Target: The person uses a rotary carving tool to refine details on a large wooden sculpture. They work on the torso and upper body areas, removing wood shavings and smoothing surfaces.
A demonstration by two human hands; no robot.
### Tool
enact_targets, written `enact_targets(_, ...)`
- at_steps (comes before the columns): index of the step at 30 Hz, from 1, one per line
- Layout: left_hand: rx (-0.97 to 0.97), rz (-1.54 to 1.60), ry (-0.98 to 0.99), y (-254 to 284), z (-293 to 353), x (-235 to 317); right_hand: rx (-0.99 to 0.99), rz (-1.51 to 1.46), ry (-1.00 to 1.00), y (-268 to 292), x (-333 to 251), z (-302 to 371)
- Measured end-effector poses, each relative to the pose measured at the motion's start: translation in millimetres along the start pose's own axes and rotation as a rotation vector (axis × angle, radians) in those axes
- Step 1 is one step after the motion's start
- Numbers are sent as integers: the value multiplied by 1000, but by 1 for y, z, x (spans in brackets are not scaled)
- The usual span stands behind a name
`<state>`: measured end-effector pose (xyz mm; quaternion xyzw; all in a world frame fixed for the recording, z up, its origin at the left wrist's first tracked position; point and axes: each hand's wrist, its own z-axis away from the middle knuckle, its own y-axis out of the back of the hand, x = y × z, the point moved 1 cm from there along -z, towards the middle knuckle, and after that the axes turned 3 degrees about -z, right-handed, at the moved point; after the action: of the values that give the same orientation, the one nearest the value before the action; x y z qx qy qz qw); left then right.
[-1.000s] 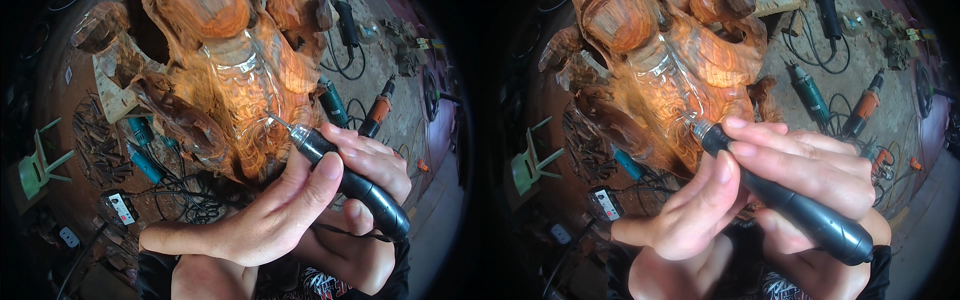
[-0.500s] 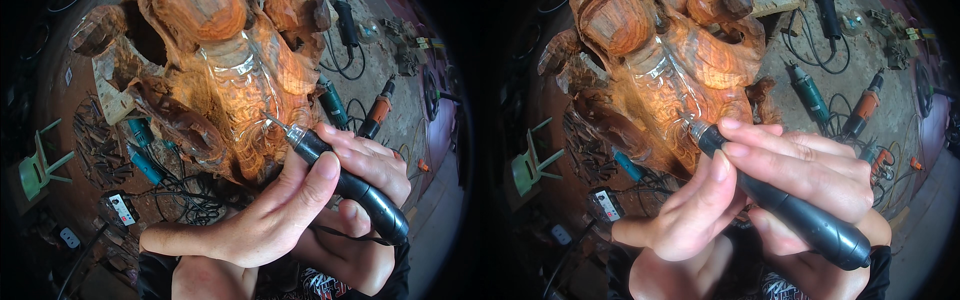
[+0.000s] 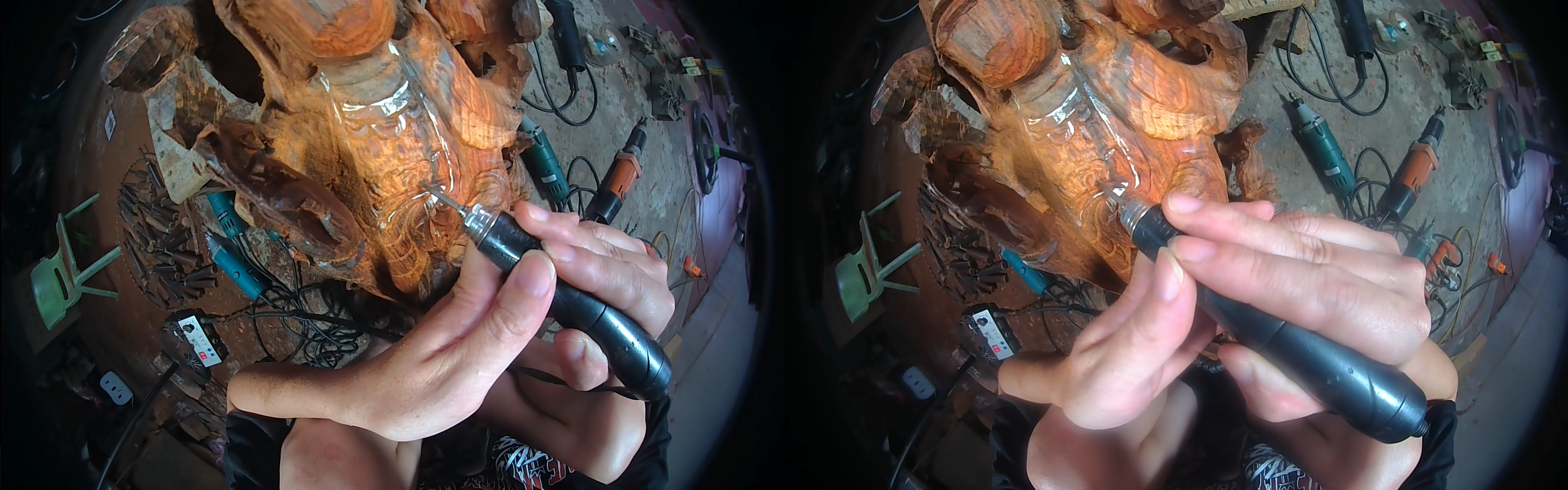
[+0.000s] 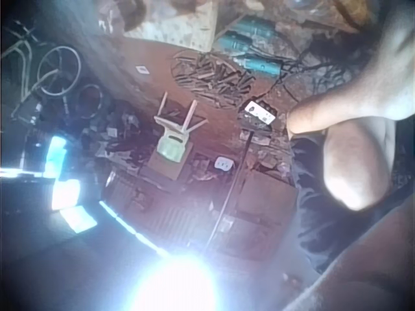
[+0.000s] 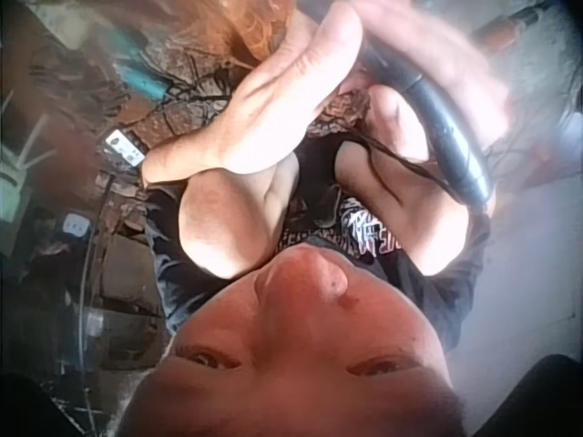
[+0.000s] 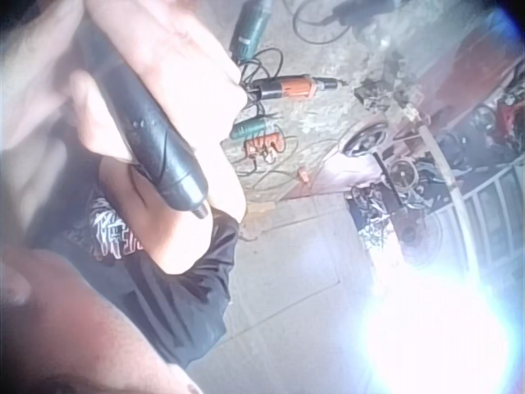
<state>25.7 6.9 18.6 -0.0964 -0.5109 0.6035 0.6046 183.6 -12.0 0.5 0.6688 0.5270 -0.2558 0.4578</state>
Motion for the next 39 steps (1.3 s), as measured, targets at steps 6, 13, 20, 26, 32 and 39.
enact_targets(6,-4,-20,6,1,0,0,-17,-25,-13,2,2,1)
enact_targets(13,-10,-39,22,2,-1,-2,-48,-50,-51,3,2,1)
enact_targets(20,-115,-22,14,4,-8,-5,4,8,-3,4,1,4)
enact_targets(26,-89,-47,5,2,-11,-5,82,13,77,-1,8,5)
enact_targets(32,-88,-41,-5,1,-15,-5,31,-15,72,5,12,3)
enact_targets(39,-87,-58,-31,3,-15,-10,92,-10,97,-2,14,4)
